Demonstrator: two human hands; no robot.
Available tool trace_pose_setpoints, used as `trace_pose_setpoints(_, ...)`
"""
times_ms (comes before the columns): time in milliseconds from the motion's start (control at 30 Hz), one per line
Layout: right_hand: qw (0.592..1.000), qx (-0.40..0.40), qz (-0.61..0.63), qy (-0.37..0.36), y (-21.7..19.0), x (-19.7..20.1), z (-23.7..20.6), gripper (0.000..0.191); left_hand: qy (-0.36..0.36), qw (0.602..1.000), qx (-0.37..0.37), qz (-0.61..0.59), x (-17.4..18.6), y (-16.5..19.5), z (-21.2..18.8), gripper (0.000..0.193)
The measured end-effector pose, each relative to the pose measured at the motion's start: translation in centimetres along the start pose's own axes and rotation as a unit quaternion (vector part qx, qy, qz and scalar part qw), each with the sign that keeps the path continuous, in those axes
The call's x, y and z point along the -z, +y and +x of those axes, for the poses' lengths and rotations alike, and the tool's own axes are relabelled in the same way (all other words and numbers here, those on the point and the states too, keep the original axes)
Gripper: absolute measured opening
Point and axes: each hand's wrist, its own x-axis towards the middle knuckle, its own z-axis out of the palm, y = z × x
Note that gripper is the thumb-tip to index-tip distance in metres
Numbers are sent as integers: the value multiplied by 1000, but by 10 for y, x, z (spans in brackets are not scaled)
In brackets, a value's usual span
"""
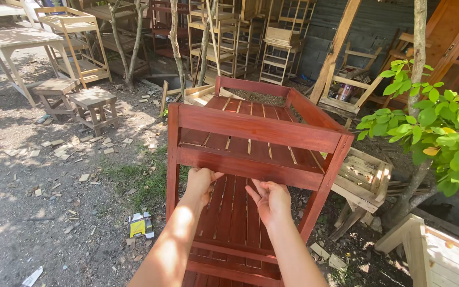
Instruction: The person pours wood stain from a bottle into a container, then uses a brush to apply the stain to a three-tier wooden shelf. The person rotates the shelf to reach different sides and continues brushing the stain onto the frame and shelves.
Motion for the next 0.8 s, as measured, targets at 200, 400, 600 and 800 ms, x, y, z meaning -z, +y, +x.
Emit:
trace_pose_setpoints(200,1000,6,-6,19,40,-42,-22,24,7,999,16,29,38,35,7,36)
trace_pose_setpoints(400,998,24,46,-22,86,-77,-41,20,-10,999,15,37,83,68,9,31)
trace_pose_setpoints(600,993,73,48,76,125,-114,-71,43,-20,994,91,48,117,101,3,43)
trace_pose_setpoints(800,991,93,30,91,153,-152,-97,66,-93,988,113,37,154,133,-3,59)
